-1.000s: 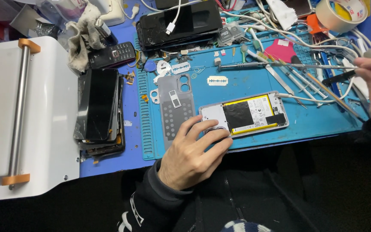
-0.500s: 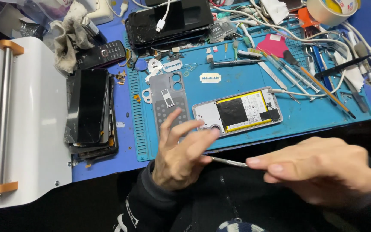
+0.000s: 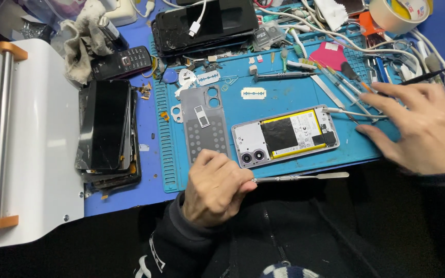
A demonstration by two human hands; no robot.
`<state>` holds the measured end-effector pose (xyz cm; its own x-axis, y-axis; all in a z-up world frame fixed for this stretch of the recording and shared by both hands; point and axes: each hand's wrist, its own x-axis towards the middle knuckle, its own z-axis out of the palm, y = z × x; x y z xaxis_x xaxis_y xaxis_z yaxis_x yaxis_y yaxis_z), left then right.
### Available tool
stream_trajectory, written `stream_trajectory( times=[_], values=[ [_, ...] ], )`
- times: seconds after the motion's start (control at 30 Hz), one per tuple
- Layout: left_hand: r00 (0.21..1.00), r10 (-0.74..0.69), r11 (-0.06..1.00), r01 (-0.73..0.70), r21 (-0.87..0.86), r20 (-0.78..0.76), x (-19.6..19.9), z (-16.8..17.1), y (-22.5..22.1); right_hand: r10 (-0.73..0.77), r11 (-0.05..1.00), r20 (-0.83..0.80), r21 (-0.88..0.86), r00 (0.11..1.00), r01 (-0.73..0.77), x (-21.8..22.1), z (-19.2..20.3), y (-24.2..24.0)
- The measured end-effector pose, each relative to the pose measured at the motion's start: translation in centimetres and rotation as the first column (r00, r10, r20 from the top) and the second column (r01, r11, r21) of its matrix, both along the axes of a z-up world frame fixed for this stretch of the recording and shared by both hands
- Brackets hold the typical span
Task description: The person works on a disassembled smartphone at a repair bench, holding the phone steady with one hand while using a thin metal pry tool and a screwdriver to work around the camera module and battery area of the open device, repositioning the phone and tools as they go.
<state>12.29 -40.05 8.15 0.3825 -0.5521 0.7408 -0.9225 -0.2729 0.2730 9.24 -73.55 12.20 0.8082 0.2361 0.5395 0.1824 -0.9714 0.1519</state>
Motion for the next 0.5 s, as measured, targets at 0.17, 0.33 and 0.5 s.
stream_trajectory(
  times=[0.17, 0.33, 0.5],
  values=[
    [1.000, 0.018, 1.000, -0.018, 0.006, 0.000, -0.1, -0.2, -0.1, -0.072, 0.997, -0.079, -0.040, 0.994, 0.069, 1.3, -1.7, -0.9],
    [1.000, 0.015, 1.000, -0.015, 0.010, 0.011, 0.0, 0.3, -0.2, -0.255, 0.967, -0.063, -0.022, 0.965, 0.254, 2.9, 0.3, 0.0],
    [1.000, 0.017, 1.000, -0.017, -0.006, -0.005, -0.1, 0.4, -0.1, -0.180, 0.968, 0.123, -0.155, 0.976, 0.198, 4.2, 1.2, -1.2]
  ],
)
